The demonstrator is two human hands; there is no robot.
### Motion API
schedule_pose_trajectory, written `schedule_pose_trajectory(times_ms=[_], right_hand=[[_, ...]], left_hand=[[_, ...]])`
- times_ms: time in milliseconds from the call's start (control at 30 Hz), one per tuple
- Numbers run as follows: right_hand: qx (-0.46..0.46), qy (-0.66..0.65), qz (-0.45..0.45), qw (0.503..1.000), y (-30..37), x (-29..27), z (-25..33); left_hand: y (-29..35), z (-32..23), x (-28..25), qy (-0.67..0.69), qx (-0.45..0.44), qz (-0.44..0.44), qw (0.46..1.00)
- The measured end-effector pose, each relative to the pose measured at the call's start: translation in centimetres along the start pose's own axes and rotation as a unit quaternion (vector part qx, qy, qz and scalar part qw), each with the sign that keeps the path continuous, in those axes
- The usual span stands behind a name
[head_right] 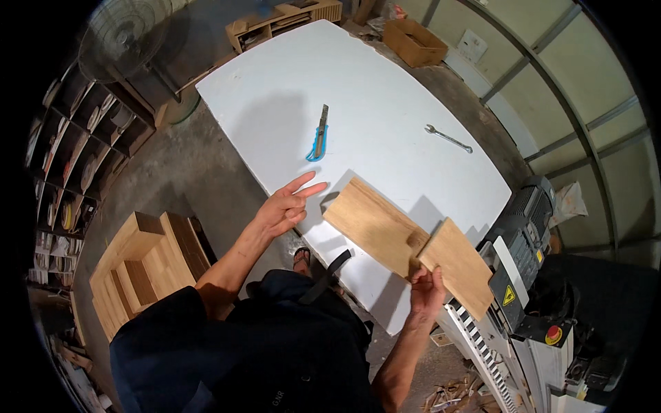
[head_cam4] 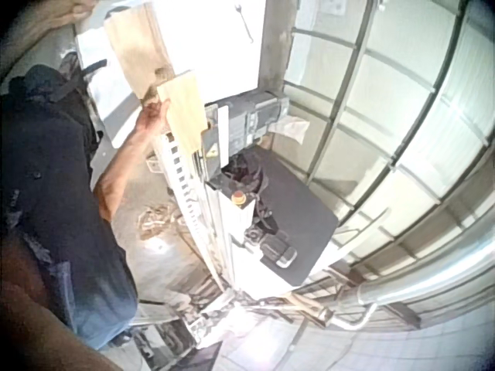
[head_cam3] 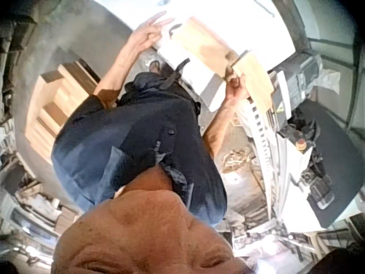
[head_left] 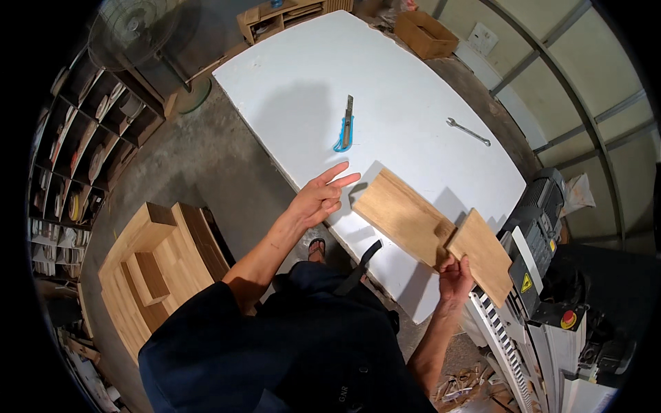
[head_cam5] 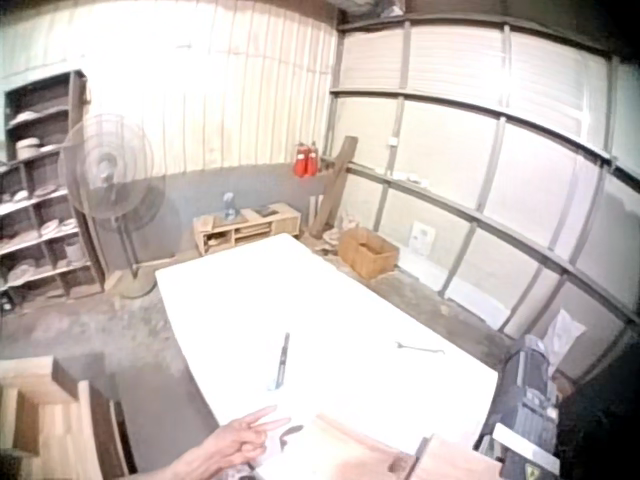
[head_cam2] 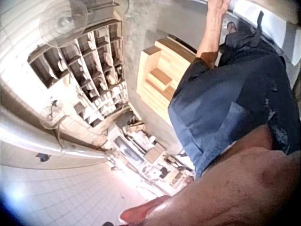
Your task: The person picks up a wooden board, carries it to a partially assembled wooden structure on the floor, and places the board into a slot or space within the structure before returning to the table to pick up another board.
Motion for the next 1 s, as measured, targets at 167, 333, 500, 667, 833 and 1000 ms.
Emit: schedule_pose_trajectory(times_ms=[167, 333, 500, 667, 833, 1000], right_hand=[[0.056, -0.051, -0.019, 0.997, 2.5, 3.0, -6.2], [0.094, -0.032, -0.025, 0.995, 3.4, 4.8, -10.7], [0.143, -0.021, -0.011, 0.989, 3.3, 5.5, -13.7], [0.182, -0.074, 0.006, 0.981, 2.7, 5.0, -16.0], [0.16, -0.02, 0.023, 0.987, 2.9, 5.9, -17.8], [0.267, 0.148, 0.027, 0.952, 3.6, 6.7, -19.9]], left_hand=[[0.1, -0.1, -0.1, -0.009, 0.01, -0.006, 1.0], [0.6, -0.6, 0.0, 0.035, 0.032, 0.036, 0.998], [1.3, -0.9, -0.5, 0.02, 0.033, 0.055, 0.998], [2.1, -1.4, 0.5, -0.009, 0.042, -0.013, 0.999], [1.9, -1.5, -0.1, -0.013, 0.084, 0.039, 0.996], [1.3, -0.1, 0.3, -0.379, 0.085, 0.007, 0.921]])
Point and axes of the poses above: each hand's wrist, its own y-axis away from the middle knuckle, its own x-axis out of the palm, z = x × y, the point moved 8 cm from there along -y, towards the middle knuckle, and after that the axes turned 9 degrees about -y, right-handed, at the moved point
